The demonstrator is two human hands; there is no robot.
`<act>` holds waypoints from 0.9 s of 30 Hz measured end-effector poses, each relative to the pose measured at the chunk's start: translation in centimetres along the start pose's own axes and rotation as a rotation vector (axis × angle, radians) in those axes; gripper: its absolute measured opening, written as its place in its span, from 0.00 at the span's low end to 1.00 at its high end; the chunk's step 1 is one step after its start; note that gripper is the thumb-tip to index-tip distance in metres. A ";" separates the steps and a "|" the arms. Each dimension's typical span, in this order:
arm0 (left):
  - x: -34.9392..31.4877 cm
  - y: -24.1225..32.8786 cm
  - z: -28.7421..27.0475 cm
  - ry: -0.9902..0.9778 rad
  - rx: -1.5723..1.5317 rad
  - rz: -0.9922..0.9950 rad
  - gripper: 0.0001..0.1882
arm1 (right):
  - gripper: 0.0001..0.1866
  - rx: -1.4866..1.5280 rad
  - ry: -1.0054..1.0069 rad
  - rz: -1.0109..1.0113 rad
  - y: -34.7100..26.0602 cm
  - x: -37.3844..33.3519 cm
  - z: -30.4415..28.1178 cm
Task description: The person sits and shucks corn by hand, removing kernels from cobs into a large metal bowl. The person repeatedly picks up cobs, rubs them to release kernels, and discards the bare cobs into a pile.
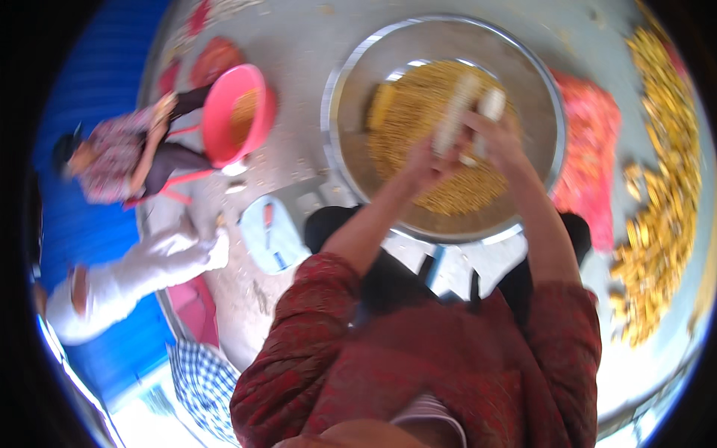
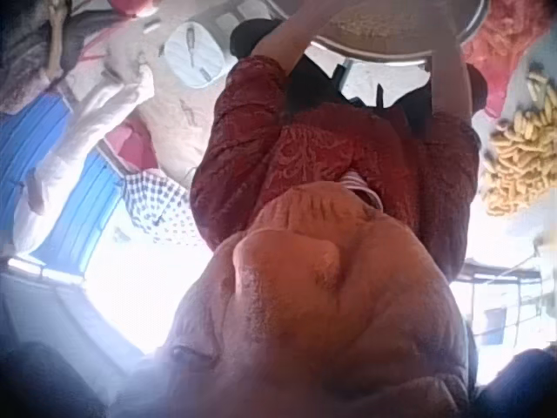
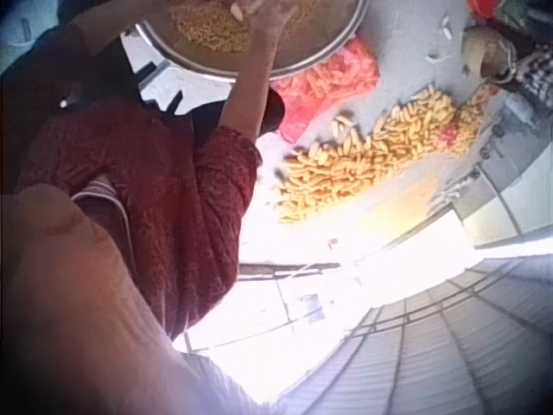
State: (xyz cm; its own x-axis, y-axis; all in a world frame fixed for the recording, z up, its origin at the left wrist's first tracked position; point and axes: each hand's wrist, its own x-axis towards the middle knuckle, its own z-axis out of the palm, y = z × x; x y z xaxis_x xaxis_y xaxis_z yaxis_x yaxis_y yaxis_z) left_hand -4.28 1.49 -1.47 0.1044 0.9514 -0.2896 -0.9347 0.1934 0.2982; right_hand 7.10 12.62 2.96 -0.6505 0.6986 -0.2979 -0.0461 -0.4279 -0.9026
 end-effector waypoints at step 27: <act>-1.0 -0.2 2.8 0.344 0.490 -0.077 0.23 | 0.22 -0.084 0.075 -0.180 2.0 1.0 -0.3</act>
State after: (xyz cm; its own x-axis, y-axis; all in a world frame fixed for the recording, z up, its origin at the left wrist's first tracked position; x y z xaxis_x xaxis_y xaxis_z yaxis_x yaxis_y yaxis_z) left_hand -3.19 1.21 1.31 -0.0261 0.8142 -0.5800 -0.6547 0.4245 0.6254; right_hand 6.59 12.59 0.75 -0.5793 0.8014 -0.1491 -0.0908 -0.2452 -0.9652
